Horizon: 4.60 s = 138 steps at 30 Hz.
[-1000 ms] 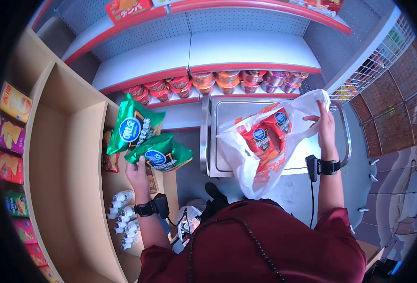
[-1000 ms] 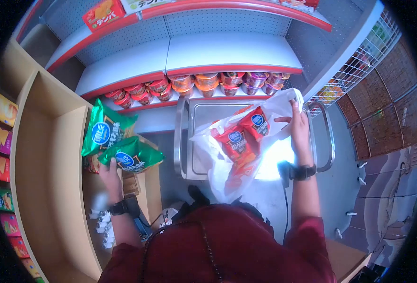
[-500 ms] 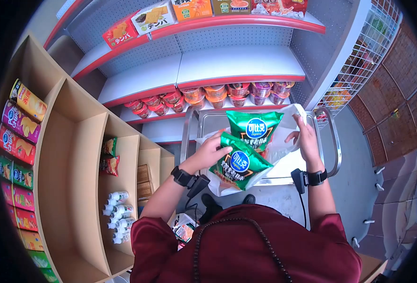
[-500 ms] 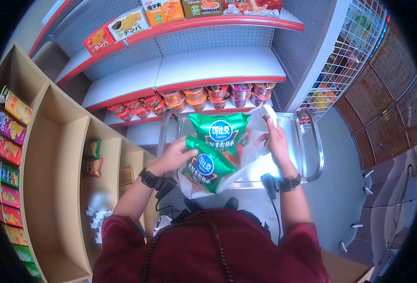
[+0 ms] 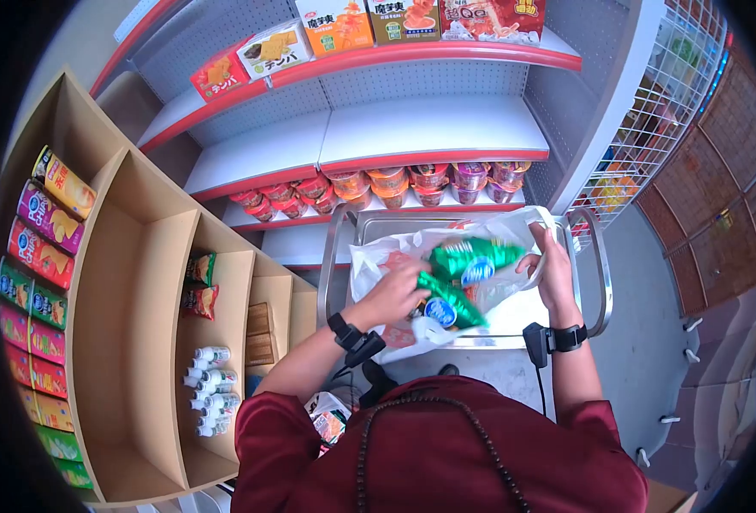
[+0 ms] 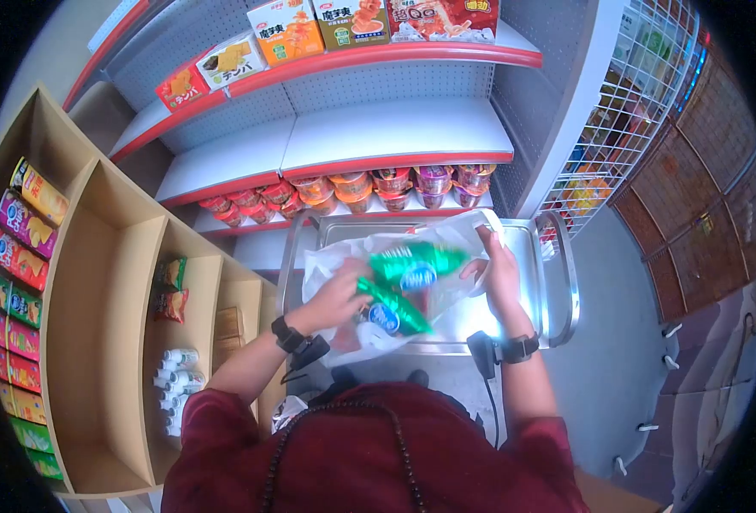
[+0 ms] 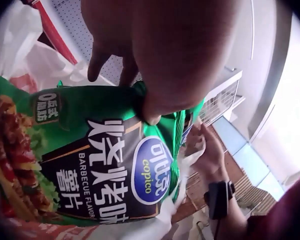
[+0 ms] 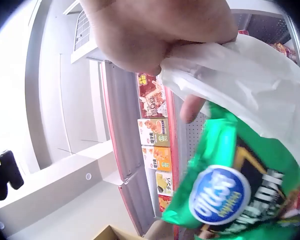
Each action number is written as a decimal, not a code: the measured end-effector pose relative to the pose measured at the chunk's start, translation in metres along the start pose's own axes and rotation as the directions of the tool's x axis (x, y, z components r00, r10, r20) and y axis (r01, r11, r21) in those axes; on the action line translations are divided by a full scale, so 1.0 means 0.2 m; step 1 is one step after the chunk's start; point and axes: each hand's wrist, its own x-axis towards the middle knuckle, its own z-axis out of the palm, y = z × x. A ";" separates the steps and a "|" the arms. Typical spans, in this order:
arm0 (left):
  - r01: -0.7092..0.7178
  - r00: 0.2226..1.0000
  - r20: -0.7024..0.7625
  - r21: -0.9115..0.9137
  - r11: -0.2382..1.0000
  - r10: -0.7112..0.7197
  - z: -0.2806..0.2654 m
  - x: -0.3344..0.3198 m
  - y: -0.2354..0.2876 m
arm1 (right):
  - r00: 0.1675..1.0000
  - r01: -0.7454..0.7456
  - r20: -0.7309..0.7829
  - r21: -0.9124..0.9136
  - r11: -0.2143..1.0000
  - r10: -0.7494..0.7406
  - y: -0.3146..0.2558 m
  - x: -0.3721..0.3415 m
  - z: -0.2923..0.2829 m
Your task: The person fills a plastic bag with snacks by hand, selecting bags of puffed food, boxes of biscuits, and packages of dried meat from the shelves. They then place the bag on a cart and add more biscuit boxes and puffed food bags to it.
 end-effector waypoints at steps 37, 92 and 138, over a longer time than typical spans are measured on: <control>0.176 0.970 -0.193 0.146 0.973 -0.147 -0.61 -0.42 -0.19 | 0.950 0.163 -0.216 -0.273 0.948 -0.225 -0.07 0.00 0.17; -0.210 0.013 -0.447 -0.876 0.435 -0.894 -1.75 -2.52 -2.86 | 0.801 -0.397 -0.523 -0.829 0.393 -0.293 0.22 0.05 0.09; 0.430 0.837 0.382 -0.902 0.038 -0.391 -0.37 -0.18 0.11 | 0.987 0.096 0.136 -0.099 0.990 -0.083 -0.13 0.04 0.12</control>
